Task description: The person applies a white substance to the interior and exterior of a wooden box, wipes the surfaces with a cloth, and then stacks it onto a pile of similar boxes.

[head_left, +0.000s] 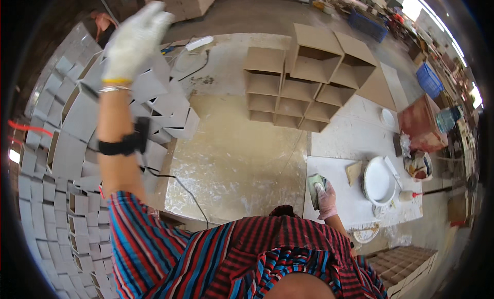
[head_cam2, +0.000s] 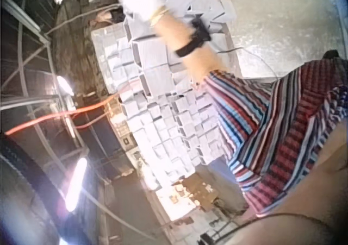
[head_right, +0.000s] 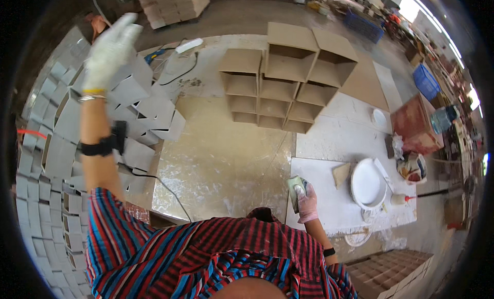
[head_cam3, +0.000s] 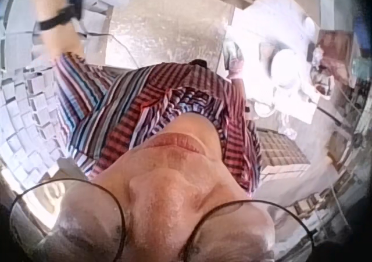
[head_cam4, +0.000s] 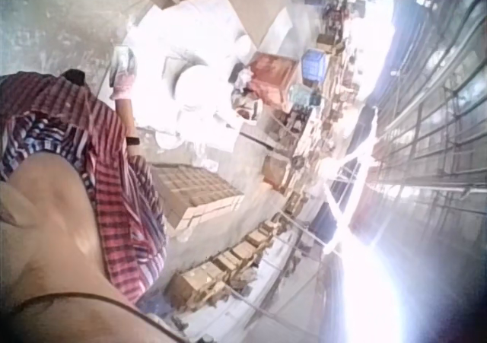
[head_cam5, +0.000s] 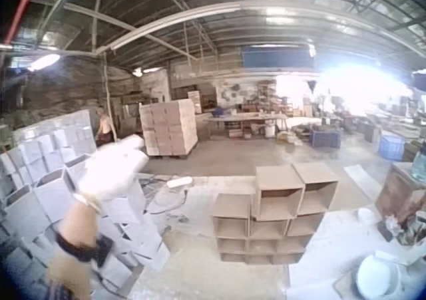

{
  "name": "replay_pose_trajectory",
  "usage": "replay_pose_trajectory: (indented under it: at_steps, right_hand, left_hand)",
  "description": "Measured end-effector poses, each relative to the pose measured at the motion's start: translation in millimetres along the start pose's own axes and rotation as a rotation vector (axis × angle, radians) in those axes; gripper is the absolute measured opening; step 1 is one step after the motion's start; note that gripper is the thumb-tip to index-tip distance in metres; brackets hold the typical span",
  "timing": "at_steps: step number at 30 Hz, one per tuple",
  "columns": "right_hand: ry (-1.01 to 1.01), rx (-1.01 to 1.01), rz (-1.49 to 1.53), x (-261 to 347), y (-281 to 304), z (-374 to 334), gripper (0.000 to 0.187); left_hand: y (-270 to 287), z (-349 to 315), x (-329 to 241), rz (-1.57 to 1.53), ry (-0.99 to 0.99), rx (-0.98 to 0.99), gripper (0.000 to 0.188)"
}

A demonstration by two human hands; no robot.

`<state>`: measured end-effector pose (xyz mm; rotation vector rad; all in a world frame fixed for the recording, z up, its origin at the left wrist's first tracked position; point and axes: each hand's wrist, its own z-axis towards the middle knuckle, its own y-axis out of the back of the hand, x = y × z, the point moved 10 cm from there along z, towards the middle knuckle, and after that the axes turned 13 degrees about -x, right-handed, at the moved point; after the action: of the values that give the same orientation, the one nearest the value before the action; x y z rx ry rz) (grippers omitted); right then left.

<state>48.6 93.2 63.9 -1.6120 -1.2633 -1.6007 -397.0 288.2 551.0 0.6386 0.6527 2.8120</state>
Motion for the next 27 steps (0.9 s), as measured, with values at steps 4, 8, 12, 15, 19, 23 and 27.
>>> replay_pose_trajectory:
  at_steps: [4,8,12,15,19,23,27]
  right_hand:
    - [0.047,-0.008,0.032,3,7,1,0.039]
    - [0.102,-0.017,0.077,7,9,4,0.038]
    - [0.072,-0.014,0.045,3,18,-2,0.037]
    - [0.119,-0.063,0.053,9,34,-9,0.036]
    - [0.017,-0.093,0.133,3,46,-16,0.036]
    - [0.027,-0.056,0.160,5,32,-10,0.037]
    - [0.004,0.033,0.163,7,5,-5,0.037]
  left_hand:
    - [-96,-85,-98,-1.340,0.840,0.427,0.028]
    - [-165,-145,-186,-1.728,1.499,0.625,0.047]
    - [-170,-139,-190,-1.406,1.473,0.522,0.050]
    - [-66,-86,-149,-0.407,0.591,-0.060,0.056]
    - [-12,-85,-105,-0.172,0.202,-0.123,0.050]
    - [1,-89,-100,-0.139,0.012,-0.173,0.044]
    - [-16,-95,-100,-0.263,-0.066,0.095,0.047]
